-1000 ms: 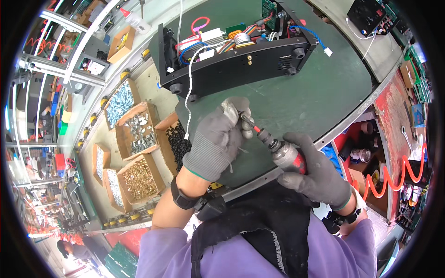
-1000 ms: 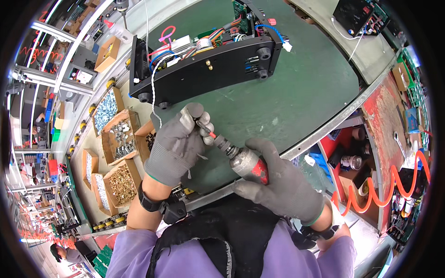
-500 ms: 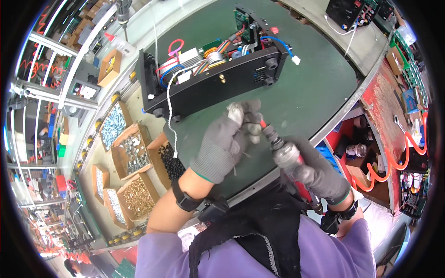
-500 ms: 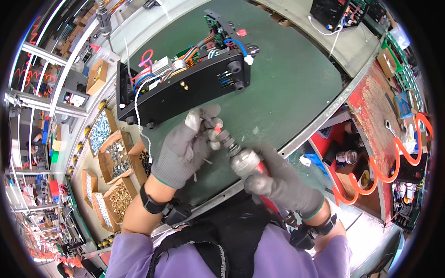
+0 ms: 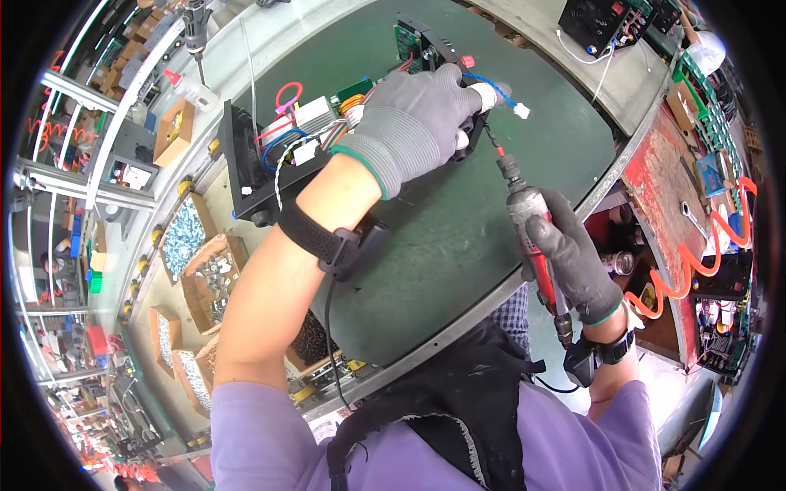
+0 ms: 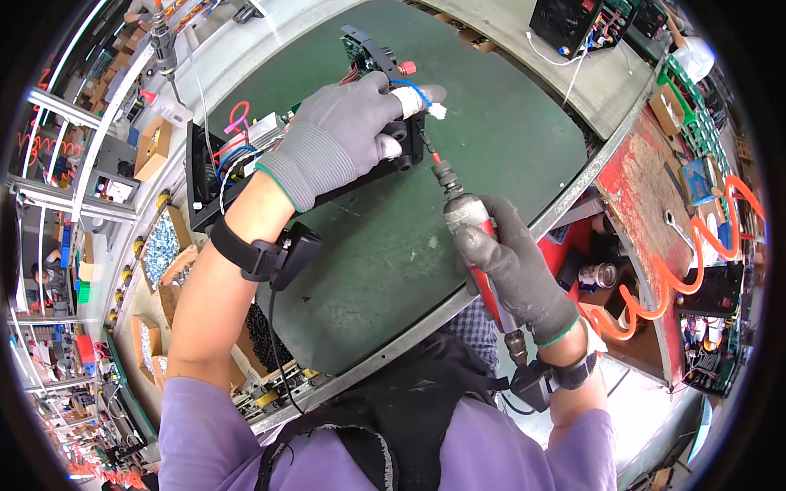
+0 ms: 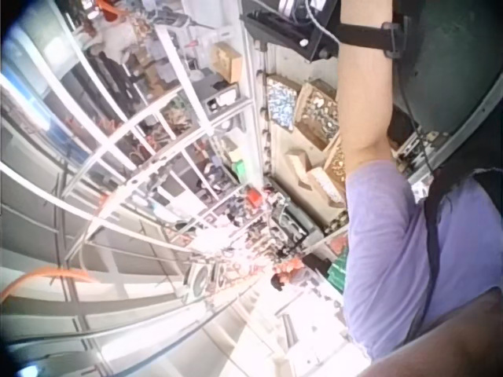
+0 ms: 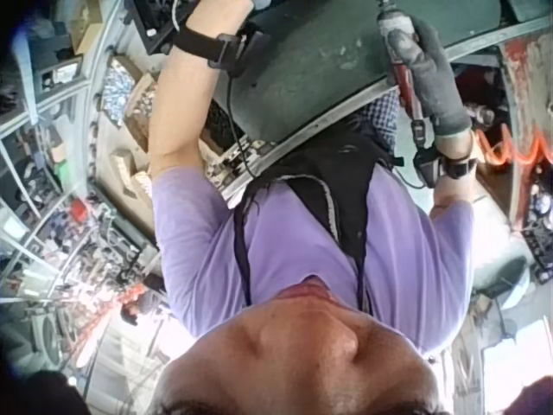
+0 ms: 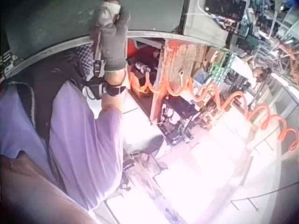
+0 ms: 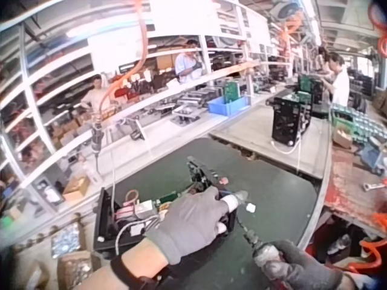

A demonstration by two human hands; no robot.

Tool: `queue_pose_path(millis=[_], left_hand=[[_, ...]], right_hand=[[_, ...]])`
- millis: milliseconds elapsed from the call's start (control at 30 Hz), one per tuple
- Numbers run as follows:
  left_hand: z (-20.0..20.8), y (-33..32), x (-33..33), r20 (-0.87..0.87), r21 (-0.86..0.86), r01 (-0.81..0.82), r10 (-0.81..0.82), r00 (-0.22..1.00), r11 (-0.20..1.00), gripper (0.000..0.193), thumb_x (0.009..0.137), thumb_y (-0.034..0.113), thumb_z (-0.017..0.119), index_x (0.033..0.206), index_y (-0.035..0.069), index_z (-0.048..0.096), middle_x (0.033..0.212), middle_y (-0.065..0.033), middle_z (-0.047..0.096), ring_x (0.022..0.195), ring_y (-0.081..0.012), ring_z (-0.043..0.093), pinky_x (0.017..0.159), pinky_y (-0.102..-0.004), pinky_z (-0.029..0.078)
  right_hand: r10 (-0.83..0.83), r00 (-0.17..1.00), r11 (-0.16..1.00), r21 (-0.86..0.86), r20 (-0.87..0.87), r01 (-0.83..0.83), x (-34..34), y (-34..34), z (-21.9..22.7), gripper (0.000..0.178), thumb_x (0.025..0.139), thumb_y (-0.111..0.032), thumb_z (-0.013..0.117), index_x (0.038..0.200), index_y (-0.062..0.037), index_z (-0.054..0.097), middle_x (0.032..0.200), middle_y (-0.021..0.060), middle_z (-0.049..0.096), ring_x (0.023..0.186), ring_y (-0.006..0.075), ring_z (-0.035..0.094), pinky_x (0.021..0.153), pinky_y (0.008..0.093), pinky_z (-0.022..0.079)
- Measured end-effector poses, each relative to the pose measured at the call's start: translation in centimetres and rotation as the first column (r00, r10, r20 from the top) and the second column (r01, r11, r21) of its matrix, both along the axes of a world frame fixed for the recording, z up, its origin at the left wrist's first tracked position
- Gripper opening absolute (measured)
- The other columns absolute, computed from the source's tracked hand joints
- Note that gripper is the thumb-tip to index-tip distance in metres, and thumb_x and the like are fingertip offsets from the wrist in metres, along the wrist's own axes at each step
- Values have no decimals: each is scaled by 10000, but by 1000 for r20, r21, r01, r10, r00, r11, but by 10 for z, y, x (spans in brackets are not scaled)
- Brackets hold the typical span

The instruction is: Assembling internal components, wiring, and heat sinks of an inverter on a factory production line.

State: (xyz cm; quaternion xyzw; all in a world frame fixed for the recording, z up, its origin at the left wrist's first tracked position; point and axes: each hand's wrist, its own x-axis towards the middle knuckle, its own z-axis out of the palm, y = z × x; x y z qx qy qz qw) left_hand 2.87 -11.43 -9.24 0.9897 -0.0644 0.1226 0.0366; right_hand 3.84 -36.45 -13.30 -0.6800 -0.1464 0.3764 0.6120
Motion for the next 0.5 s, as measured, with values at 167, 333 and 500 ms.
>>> queue_pose_path(millis=[167, 333, 500], left_hand=[[-7, 7, 4, -66, -97, 50, -57, 996, 994, 458, 813, 156, 686, 1251, 263, 601, 1033, -93, 614, 888, -286, 674, 764, -435, 542], [-7, 6, 7, -66, -84, 96, -101, 993, 992, 432, 833, 111, 649, 1249, 193, 561, 1062, -102, 644, 890, -316, 660, 780, -434, 534], [-6, 8, 7, -86, -102, 82, -91, 992, 991, 422, 841, 124, 649, 1246, 199, 562, 1068, -108, 652, 898, -311, 667, 782, -423, 536]], right_hand=[[52, 998, 997, -60, 47, -49, 7, -8, 4, 755, 822, -538, 696, 1297, 1, 462, 963, 73, 564, 820, 126, 565, 695, 284, 487], [1, 981, 997, -76, 196, 14, 8, -8, 2, 762, 805, -539, 709, 1276, 12, 474, 991, 77, 570, 785, 130, 562, 665, 273, 486], [46, 935, 976, -214, 352, 32, 7, 4, 15, 740, 789, -507, 739, 1268, -5, 481, 992, 82, 575, 802, 122, 560, 677, 277, 495]])
